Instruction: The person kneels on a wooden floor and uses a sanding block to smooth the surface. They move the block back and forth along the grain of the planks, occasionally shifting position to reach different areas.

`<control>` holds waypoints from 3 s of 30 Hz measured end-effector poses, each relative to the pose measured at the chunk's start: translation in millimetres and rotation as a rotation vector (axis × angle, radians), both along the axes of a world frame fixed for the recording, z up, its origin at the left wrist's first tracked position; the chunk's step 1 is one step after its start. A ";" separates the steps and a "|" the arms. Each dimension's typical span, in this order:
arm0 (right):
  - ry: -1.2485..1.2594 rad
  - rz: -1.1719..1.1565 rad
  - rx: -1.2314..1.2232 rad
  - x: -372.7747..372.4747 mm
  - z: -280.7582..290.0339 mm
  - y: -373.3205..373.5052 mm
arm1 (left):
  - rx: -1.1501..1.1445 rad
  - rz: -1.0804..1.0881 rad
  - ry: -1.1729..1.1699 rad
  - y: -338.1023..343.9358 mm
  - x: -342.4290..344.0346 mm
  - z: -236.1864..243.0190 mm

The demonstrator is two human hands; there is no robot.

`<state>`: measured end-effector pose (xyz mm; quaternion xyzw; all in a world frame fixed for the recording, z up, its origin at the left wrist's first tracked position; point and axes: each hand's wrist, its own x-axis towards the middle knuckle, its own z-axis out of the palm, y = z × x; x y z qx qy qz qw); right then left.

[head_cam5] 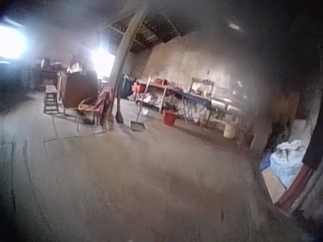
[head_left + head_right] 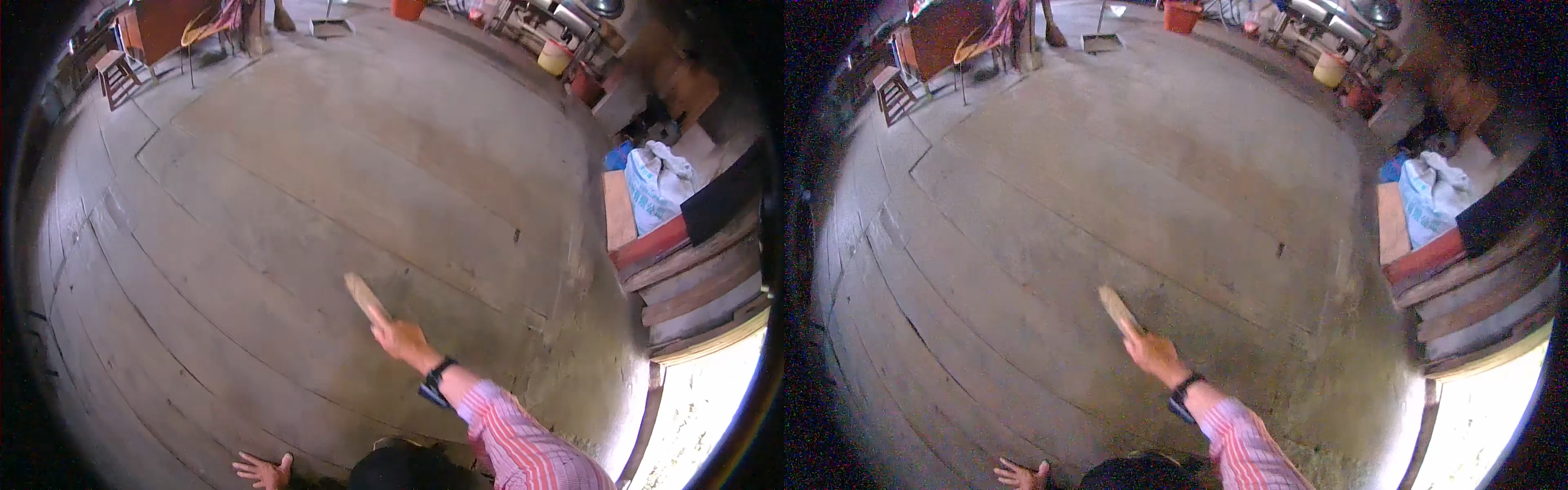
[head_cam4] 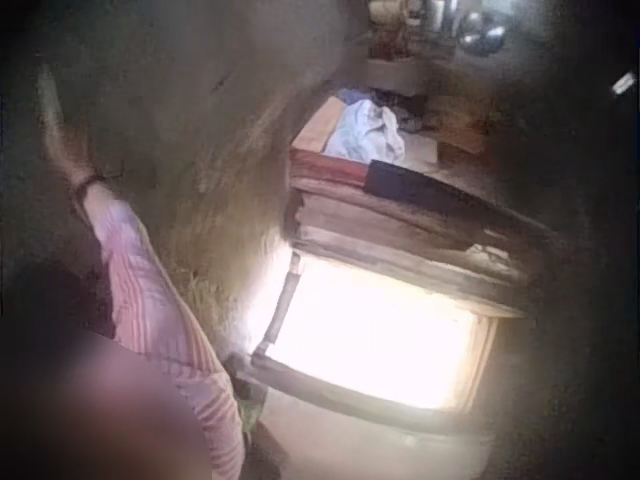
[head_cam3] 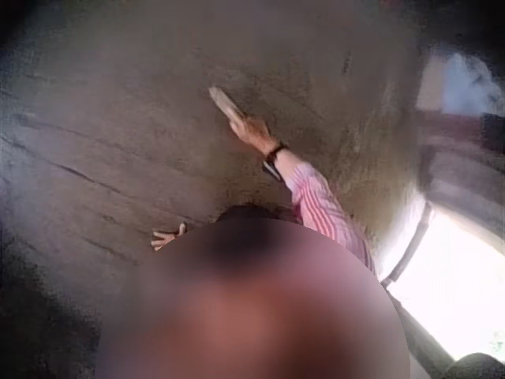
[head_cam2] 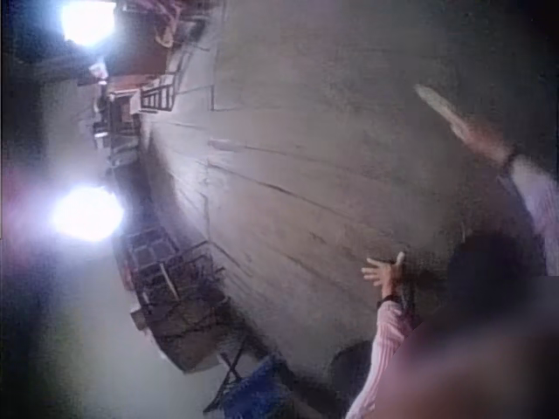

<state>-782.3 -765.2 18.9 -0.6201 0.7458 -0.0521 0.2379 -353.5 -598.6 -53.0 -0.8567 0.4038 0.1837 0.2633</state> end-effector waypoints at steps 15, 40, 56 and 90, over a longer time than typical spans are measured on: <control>0.032 -0.192 -0.236 -12.3 -18.8 31.2 | -0.134 0.065 0.070 -33.4 -34.5 28.9; 0.253 -0.095 -0.241 -49.2 -38.4 -159.1 | 0.038 -0.288 0.255 -66.0 -101.5 34.3; 0.311 -0.037 -0.052 -107.7 -6.1 153.8 | -0.012 -0.301 0.262 -62.5 -100.7 29.6; 0.297 -0.045 -0.006 -119.2 -8.7 119.3 | -0.071 -0.375 0.250 -51.0 -89.1 11.3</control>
